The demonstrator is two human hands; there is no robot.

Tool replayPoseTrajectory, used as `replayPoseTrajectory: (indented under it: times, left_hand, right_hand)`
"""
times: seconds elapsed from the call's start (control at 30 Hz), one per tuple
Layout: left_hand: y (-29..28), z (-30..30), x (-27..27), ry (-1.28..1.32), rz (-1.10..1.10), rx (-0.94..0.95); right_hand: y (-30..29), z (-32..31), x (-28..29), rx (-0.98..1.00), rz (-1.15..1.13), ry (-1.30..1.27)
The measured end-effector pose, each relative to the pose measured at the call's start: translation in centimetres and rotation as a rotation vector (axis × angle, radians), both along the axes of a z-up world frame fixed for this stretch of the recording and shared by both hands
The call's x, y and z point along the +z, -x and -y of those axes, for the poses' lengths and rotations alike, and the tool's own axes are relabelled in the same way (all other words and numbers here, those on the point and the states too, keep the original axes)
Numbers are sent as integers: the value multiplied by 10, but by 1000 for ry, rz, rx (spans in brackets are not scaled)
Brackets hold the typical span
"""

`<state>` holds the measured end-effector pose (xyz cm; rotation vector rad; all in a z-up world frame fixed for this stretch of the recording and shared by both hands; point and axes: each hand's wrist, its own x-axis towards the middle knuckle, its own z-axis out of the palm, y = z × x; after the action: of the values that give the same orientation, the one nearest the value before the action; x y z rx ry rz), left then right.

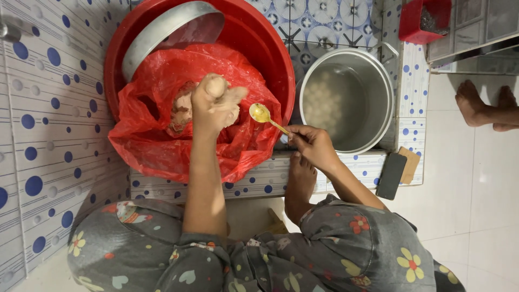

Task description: Scoop meat paste from a bowl and drop it into a pot of water to make meatballs

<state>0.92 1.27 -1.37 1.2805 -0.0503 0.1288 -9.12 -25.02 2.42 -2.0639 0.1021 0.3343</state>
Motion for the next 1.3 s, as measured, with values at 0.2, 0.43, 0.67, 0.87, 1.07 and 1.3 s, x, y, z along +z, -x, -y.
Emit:
replayPoseTrajectory:
  times: [0.2,0.43,0.67,0.87,1.07,1.3]
  left_hand:
    - [9,4,53,-26,-172,18]
    - [6,11,-13,-329,-157,134]
    - [-7,11,-30,4,-237,-35]
    - [-11,12,-42,-100,-133,-45]
    - [-3,17,-15,-63,-214,-66]
    - [5,22,-22,-227,-259,36]
  right_hand:
    - [1,-1,1,-11,0,27]
    - [0,-3,2,-14,15,12]
    - [-7,-12,28,-47,123,54]
    - [-21,-17,55,-40,415,192]
    - [-34,-42,82,125,765,433]
    - [-34,-61,74,263,940,834]
